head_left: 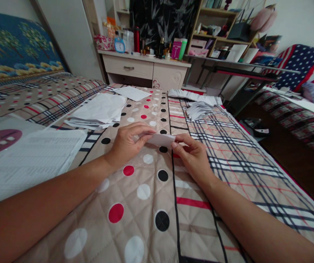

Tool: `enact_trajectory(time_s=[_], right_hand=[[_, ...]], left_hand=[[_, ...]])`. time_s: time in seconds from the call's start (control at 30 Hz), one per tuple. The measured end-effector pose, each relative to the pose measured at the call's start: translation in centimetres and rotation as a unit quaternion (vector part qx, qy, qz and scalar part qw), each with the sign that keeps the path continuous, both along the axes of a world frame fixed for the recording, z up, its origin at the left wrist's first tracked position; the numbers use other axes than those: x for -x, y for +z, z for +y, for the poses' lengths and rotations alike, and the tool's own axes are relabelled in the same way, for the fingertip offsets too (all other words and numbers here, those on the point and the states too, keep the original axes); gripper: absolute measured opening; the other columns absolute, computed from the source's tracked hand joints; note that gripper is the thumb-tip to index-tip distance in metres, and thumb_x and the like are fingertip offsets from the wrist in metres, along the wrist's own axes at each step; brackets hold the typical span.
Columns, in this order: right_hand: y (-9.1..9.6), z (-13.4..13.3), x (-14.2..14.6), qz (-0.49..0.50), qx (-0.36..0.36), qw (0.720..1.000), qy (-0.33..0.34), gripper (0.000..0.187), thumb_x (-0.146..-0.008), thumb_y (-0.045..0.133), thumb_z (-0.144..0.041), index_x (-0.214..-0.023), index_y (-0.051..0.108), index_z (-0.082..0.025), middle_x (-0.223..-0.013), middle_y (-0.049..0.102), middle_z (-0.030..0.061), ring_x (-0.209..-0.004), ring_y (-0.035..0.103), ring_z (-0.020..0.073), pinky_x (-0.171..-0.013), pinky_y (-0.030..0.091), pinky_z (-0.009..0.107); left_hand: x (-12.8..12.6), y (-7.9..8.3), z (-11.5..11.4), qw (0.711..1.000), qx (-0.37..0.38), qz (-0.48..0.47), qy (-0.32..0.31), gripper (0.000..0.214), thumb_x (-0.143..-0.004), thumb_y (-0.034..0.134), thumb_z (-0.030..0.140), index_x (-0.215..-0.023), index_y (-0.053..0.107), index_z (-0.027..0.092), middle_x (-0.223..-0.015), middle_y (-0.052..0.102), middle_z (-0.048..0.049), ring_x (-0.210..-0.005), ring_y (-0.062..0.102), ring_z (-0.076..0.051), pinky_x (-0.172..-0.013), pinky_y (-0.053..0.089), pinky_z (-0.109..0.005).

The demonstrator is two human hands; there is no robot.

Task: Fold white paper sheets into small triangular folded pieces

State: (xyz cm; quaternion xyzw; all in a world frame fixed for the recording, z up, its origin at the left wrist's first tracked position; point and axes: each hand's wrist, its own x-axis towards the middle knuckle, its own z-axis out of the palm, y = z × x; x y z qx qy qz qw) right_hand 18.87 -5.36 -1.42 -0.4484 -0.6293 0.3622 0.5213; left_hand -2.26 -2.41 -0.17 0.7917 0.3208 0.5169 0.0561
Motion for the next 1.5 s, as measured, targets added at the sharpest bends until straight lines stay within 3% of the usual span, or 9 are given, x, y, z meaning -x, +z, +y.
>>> enact_trajectory(time_s=[0.2,0.37,0.57,0.73,0.87,1.03,1.37,1.5], right_hand=[[0.2,0.0,-0.1,0.004,-0.008,1.000,0.008,0.021,-0.085,0.065,-0.041,-0.090,0.073,-0.022,-0.089,0.068,0.0029,-0.077,0.062,0.0160,-0.060,0.048,0.024],[0.6,-0.1,-0.2,-0.014,-0.023,0.999,0.019,0.022,-0.088,0.062,-0.040,-0.087,0.072,-0.020,-0.085,0.068,0.0023,-0.080,0.062,0.0156,-0.068,0.048,0.025],[0.5,-0.2,-0.1,-0.014,-0.032,0.999,0.019,0.018,-0.087,0.064,-0.038,-0.088,0.072,-0.021,-0.088,0.068,0.0025,-0.078,0.061,0.0155,-0.065,0.046,0.026],[1.0,-0.6,-0.5,-0.031,-0.081,0.996,-0.007,0.018,-0.086,0.065,-0.033,-0.073,0.069,-0.020,-0.075,0.063,0.0011,-0.072,0.056,0.0150,-0.065,0.043,0.028],[1.2,-0.8,-0.8,0.023,-0.022,0.999,-0.039,0.024,-0.085,0.064,-0.035,-0.066,0.065,-0.020,-0.067,0.054,0.0001,-0.063,0.050,0.0146,-0.058,0.041,0.028],[0.5,-0.5,-0.7,0.080,0.058,0.995,-0.032,0.034,-0.086,0.060,-0.045,-0.062,0.055,-0.020,-0.055,0.043,-0.0033,-0.050,0.039,0.0116,-0.048,0.035,0.025],[0.0,-0.2,-0.6,0.138,0.083,0.986,0.032,0.028,-0.087,0.061,-0.044,-0.075,0.063,-0.020,-0.065,0.054,-0.0020,-0.057,0.049,0.0107,-0.053,0.040,0.023],[0.2,-0.2,-0.2,0.124,0.091,0.987,0.042,0.018,-0.078,0.070,-0.038,-0.080,0.065,-0.021,-0.070,0.060,-0.0016,-0.058,0.052,0.0115,-0.052,0.041,0.023]], left_hand=[[0.1,-0.2,0.1,0.999,-0.007,0.019,-0.039,0.026,-0.081,0.062,0.002,-0.100,0.071,0.018,-0.097,0.070,-0.0050,-0.093,0.065,-0.015,-0.085,0.052,-0.028],[-0.1,-0.2,-0.1,0.999,-0.019,0.028,-0.042,0.029,-0.080,0.061,-0.001,-0.100,0.071,0.018,-0.097,0.070,-0.0045,-0.093,0.066,-0.014,-0.084,0.053,-0.027],[-0.1,-0.3,-0.3,0.999,-0.018,0.020,-0.024,0.029,-0.079,0.064,0.001,-0.100,0.072,0.018,-0.095,0.074,-0.0038,-0.089,0.068,-0.013,-0.082,0.054,-0.024],[-0.5,0.0,-0.7,0.998,0.063,-0.009,-0.004,0.018,-0.076,0.072,0.012,-0.092,0.075,0.019,-0.089,0.076,-0.0023,-0.080,0.070,-0.015,-0.074,0.056,-0.023],[-0.6,-0.1,-0.5,0.985,0.163,-0.060,0.010,0.006,-0.079,0.070,0.021,-0.079,0.075,0.017,-0.074,0.075,-0.0010,-0.063,0.067,-0.013,-0.057,0.053,-0.021],[-0.4,-0.3,0.0,0.980,0.184,-0.072,0.025,0.016,-0.086,0.060,0.020,-0.084,0.076,0.020,-0.079,0.076,-0.0002,-0.069,0.069,-0.015,-0.062,0.055,-0.023],[-0.2,-0.8,0.4,0.968,0.220,-0.118,0.026,0.016,-0.085,0.064,0.026,-0.087,0.077,0.016,-0.081,0.077,-0.0031,-0.070,0.069,-0.015,-0.061,0.054,-0.022],[-0.2,-0.8,0.4,0.970,0.211,-0.113,0.031,0.016,-0.086,0.064,0.026,-0.087,0.077,0.016,-0.082,0.077,-0.0036,-0.073,0.069,-0.015,-0.064,0.054,-0.023]])
